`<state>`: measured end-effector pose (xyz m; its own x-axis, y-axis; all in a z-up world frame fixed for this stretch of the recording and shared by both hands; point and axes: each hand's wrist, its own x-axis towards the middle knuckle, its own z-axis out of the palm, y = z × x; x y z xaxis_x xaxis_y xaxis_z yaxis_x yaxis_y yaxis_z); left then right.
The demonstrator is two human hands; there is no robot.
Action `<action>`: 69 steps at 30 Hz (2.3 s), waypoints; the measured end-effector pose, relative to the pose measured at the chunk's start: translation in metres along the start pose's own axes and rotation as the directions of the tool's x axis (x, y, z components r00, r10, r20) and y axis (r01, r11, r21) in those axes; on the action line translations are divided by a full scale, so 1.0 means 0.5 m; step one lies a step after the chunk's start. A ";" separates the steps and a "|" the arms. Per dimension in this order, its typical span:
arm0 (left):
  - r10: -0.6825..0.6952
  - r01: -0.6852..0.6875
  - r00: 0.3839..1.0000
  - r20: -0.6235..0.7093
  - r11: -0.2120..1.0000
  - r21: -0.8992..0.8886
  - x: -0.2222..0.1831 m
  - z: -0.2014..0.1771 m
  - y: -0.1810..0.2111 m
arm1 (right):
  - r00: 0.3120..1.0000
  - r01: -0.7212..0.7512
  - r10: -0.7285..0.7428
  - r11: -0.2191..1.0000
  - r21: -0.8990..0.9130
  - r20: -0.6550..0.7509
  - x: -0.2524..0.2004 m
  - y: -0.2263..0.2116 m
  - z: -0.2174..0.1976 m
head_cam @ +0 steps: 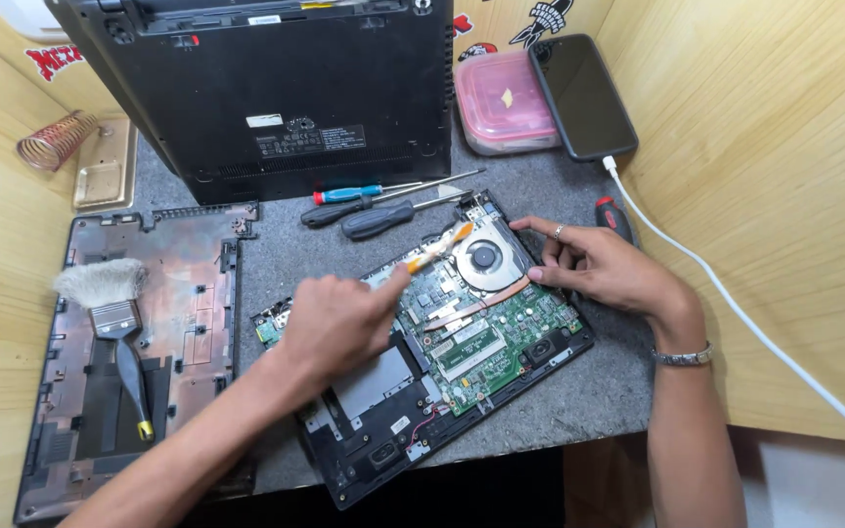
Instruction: Cleaning a laptop motherboard with a toothbrush and using a screwdriver to work on internal components
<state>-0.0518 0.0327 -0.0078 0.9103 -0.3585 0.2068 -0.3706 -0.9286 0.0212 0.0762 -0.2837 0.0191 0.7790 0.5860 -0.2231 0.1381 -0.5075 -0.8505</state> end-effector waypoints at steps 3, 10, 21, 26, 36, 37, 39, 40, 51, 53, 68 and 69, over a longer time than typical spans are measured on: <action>0.297 -0.276 0.950 0.099 0.943 -0.185 -0.055 -0.004 0.082 | 0.992 -0.030 0.043 0.993 -0.114 0.115 -0.015 -0.031 -0.011; 0.052 -0.043 0.998 0.019 0.944 -0.327 -0.060 -0.122 0.054 | 0.995 -0.001 0.014 0.991 -0.134 0.095 -0.016 -0.015 -0.007; 0.027 -0.041 0.997 -0.076 0.980 -0.195 -0.127 -0.085 0.121 | 0.928 0.337 -0.352 0.933 -0.130 -0.123 -0.111 -0.217 0.282; 0.302 -0.340 0.937 -0.174 0.902 -0.267 -0.112 -0.123 0.086 | 0.926 0.182 -0.052 0.930 0.320 -0.374 -0.114 -0.202 0.300; 0.210 -0.224 0.969 -0.126 0.969 -0.102 -0.107 -0.069 0.027 | 0.829 -0.163 0.025 0.967 -0.198 -0.559 -0.193 -0.052 0.138; 0.210 -0.223 0.971 -0.117 0.969 -0.110 -0.107 -0.069 0.025 | 0.831 -0.170 0.036 0.966 -0.192 -0.555 -0.190 -0.038 0.136; 0.227 -0.242 0.966 -0.124 0.964 -0.115 -0.105 -0.071 0.020 | 0.823 -0.176 -0.053 0.922 -0.343 -0.566 -0.186 -0.009 0.133; 0.229 -0.242 0.966 -0.116 0.963 -0.120 -0.105 -0.068 0.019 | 0.824 -0.182 -0.044 0.924 -0.337 -0.565 -0.180 -0.002 0.138; 0.275 -0.283 0.958 -0.084 0.953 -0.105 -0.100 -0.064 0.014 | 0.687 0.110 -0.175 0.984 -0.137 -0.705 -0.187 0.033 0.165; 0.274 -0.283 0.958 -0.090 0.953 -0.109 -0.099 -0.066 0.015 | 0.726 0.098 -0.240 0.964 -0.249 -0.645 -0.194 -0.009 0.160; 0.270 -0.283 0.956 -0.114 0.951 -0.121 -0.110 -0.064 0.010 | 0.854 0.208 -0.476 0.683 -0.701 -0.210 -0.165 -0.107 0.206; 0.272 -0.288 0.954 -0.124 0.949 -0.128 -0.111 -0.063 0.012 | 0.859 0.194 -0.466 0.678 -0.709 -0.211 -0.167 -0.107 0.206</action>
<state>-0.1104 0.0502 0.0116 0.7449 -0.5832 0.3240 -0.6371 -0.7659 0.0860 -0.0591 -0.2406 0.0344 0.7338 0.6069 0.3054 0.6785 -0.6780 -0.2828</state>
